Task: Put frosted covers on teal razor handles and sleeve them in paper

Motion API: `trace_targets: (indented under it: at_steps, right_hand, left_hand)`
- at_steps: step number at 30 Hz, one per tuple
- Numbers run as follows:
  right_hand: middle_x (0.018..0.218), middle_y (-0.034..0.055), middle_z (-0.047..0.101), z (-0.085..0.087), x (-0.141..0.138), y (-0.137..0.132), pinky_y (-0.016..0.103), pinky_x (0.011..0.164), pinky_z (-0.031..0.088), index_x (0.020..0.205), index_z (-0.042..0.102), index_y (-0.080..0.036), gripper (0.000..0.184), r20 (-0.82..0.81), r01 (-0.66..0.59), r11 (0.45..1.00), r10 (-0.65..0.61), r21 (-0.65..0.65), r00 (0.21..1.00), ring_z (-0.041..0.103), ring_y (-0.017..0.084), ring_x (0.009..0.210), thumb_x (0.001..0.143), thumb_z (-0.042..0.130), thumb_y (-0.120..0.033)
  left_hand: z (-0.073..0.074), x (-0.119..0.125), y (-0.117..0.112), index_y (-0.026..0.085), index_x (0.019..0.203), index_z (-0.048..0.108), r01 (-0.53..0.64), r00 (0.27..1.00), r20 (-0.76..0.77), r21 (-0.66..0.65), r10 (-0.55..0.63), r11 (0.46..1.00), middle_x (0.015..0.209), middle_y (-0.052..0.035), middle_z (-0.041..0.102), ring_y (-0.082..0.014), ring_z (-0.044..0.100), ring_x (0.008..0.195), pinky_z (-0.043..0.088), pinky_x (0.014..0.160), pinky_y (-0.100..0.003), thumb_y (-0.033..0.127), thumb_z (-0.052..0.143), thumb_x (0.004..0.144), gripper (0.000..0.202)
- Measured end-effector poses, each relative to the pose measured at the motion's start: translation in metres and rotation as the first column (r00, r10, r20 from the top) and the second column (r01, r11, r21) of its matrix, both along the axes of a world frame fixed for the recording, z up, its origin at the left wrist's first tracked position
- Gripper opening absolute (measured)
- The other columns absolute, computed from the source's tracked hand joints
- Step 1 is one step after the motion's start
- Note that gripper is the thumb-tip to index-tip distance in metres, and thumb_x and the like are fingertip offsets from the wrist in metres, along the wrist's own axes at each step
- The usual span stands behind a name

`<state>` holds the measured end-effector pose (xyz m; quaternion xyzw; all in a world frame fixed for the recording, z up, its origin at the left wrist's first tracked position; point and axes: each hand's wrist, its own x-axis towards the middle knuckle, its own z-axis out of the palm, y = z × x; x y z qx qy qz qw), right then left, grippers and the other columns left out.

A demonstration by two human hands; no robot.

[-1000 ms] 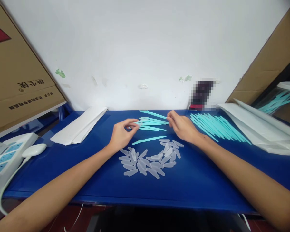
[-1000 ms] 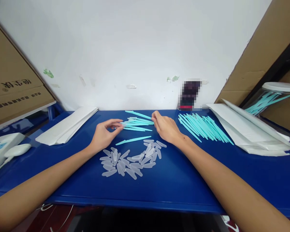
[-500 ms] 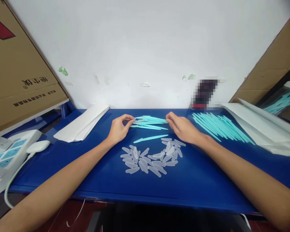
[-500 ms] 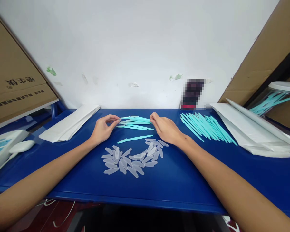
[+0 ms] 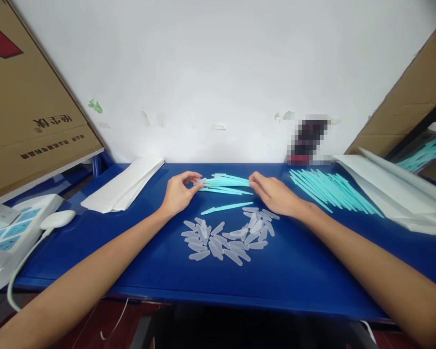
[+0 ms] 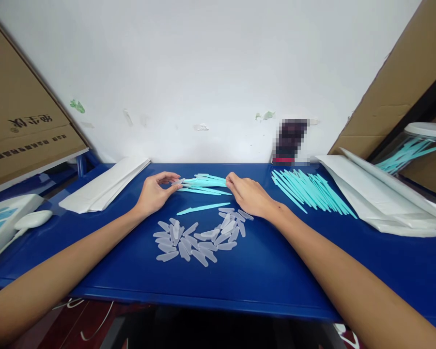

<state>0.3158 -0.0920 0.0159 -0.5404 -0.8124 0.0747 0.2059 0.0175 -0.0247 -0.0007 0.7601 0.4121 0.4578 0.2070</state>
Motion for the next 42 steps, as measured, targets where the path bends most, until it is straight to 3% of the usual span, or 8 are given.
trace_targets:
  at_steps: [11, 21, 27, 32, 36, 38, 42]
  right_hand:
    - [0.071, -0.0011, 0.05, -0.001, 0.001, 0.0, 0.032, 0.062, 0.031, 0.097, 0.041, -0.024, 0.026, -0.02, -0.001, 1.0, 0.001, -0.012, 1.0, 0.047, 0.018, 0.062, 0.106, 0.024, -0.041]
    - [0.069, -0.0016, 0.051, -0.003, -0.01, -0.003, 0.031, 0.061, 0.031, 0.097, 0.044, -0.024, 0.028, -0.02, -0.045, 0.999, 0.044, -0.022, 0.999, 0.045, 0.017, 0.06, 0.106, 0.024, -0.043]
    - [0.1, 0.0067, 0.062, 0.003, -0.013, -0.007, 0.033, 0.07, 0.04, 0.107, 0.053, -0.022, 0.027, -0.003, -0.009, 0.995, 0.009, 0.101, 1.0, 0.056, 0.018, 0.076, 0.102, 0.04, -0.044]
    - [0.102, 0.0071, 0.058, 0.011, -0.015, -0.011, 0.033, 0.069, 0.04, 0.099, 0.064, -0.022, 0.029, 0.104, -0.131, 0.988, 0.139, -0.082, 0.985, 0.055, 0.019, 0.078, 0.096, 0.053, -0.048]
    - [0.097, 0.0066, 0.059, 0.009, -0.016, -0.007, 0.034, 0.072, 0.04, 0.091, 0.065, -0.021, 0.025, 0.063, -0.151, 0.976, 0.163, -0.159, 0.985, 0.056, 0.02, 0.086, 0.098, 0.05, -0.04]
    - [0.094, 0.0065, 0.06, 0.007, -0.016, -0.005, 0.033, 0.072, 0.04, 0.089, 0.064, -0.02, 0.024, 0.029, -0.147, 0.972, 0.155, -0.183, 0.987, 0.056, 0.02, 0.085, 0.098, 0.049, -0.037]
    - [0.089, 0.006, 0.062, 0.006, -0.017, -0.005, 0.033, 0.07, 0.039, 0.089, 0.059, -0.02, 0.023, 0.003, -0.136, 0.962, 0.141, -0.238, 0.99, 0.055, 0.019, 0.081, 0.098, 0.047, -0.037]
  left_hand:
    - [0.002, 0.001, -0.004, 0.019, 0.102, 0.074, 0.016, 0.999, -0.03, 0.036, -0.015, 0.999, 0.094, -0.0055, 0.076, -0.0218, 0.07, 0.087, 0.051, 0.088, -0.039, 0.033, 0.075, 0.081, 0.025]
    - [0.008, 0.004, -0.017, 0.023, 0.098, 0.075, 0.105, 0.991, -0.098, 0.212, -0.086, 0.972, 0.095, -0.0044, 0.077, -0.0216, 0.066, 0.088, 0.054, 0.082, -0.037, 0.03, 0.075, 0.084, 0.016]
    - [0.005, -0.004, -0.002, 0.024, 0.091, 0.074, 0.072, 0.959, -0.285, 0.24, -0.001, 0.968, 0.093, -0.0029, 0.078, -0.0246, 0.067, 0.093, 0.051, 0.087, -0.041, 0.027, 0.073, 0.086, 0.006]
    - [0.001, -0.006, 0.005, 0.024, 0.096, 0.073, 0.038, 0.951, -0.307, 0.177, 0.019, 0.984, 0.104, -0.0039, 0.077, -0.0262, 0.068, 0.101, 0.049, 0.092, -0.042, 0.027, 0.07, 0.088, 0.009]
    - [0.007, -0.002, -0.006, 0.021, 0.095, 0.072, 0.124, 0.953, -0.3, 0.26, -0.041, 0.958, 0.102, -0.0054, 0.076, -0.0226, 0.066, 0.095, 0.048, 0.089, -0.039, 0.03, 0.06, 0.095, 0.015]
    - [0.012, 0.001, -0.015, 0.02, 0.094, 0.072, 0.219, 0.933, -0.341, 0.272, -0.119, 0.937, 0.097, -0.0056, 0.074, -0.0213, 0.064, 0.089, 0.047, 0.084, -0.037, 0.03, 0.057, 0.097, 0.019]
    - [0.021, 0.013, -0.04, 0.019, 0.098, 0.074, 0.489, 0.782, -0.539, 0.216, -0.314, 0.845, 0.096, -0.0067, 0.071, -0.0218, 0.06, 0.092, 0.045, 0.085, -0.037, 0.033, 0.055, 0.1, 0.024]
